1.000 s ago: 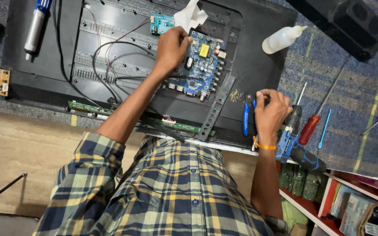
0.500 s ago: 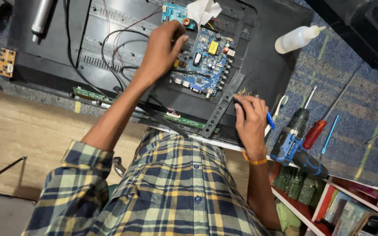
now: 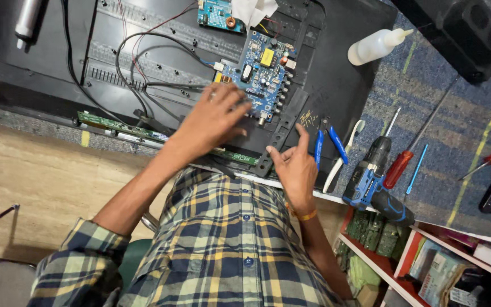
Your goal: The person repairs a television circuit board using a screwdriver and pliers. They remove a metal shield, cut a wire, and reposition components on the board.
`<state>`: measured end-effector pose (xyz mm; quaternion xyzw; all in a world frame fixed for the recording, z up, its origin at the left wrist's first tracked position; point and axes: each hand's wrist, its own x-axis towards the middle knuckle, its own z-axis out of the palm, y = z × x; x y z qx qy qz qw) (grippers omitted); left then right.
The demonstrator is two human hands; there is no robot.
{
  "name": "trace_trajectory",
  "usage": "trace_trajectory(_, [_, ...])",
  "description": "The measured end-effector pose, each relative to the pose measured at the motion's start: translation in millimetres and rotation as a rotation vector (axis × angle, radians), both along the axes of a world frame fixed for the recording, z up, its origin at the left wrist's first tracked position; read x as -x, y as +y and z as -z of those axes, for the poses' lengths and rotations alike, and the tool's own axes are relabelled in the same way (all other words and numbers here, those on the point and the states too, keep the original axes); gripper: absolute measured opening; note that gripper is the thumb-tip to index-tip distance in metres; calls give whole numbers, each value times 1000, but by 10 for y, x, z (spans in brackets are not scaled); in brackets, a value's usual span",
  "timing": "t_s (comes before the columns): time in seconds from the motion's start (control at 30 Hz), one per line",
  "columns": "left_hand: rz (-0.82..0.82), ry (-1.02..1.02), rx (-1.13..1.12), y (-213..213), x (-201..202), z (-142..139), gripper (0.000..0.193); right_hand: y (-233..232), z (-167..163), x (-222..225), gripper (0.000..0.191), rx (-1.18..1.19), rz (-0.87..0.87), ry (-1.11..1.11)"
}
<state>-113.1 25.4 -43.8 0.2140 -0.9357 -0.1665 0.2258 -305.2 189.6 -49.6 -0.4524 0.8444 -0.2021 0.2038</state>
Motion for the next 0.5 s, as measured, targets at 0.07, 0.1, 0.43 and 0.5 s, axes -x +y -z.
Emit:
trace_trajectory(0.07, [61, -10, 9, 83, 112, 114, 57, 14, 117, 25, 72, 95, 27, -106])
trace_trajectory(0.1, [40, -8, 28, 105, 171, 174, 56, 20, 172, 66, 66, 123, 55, -194])
trace_trajectory(0.43, [-34, 77, -5, 191, 479, 420, 40, -114, 266, 602, 37, 501, 315, -908])
trace_trajectory(0.5, [-36, 114, -25, 188, 509, 393, 40, -229, 227, 627, 37, 559, 342, -962])
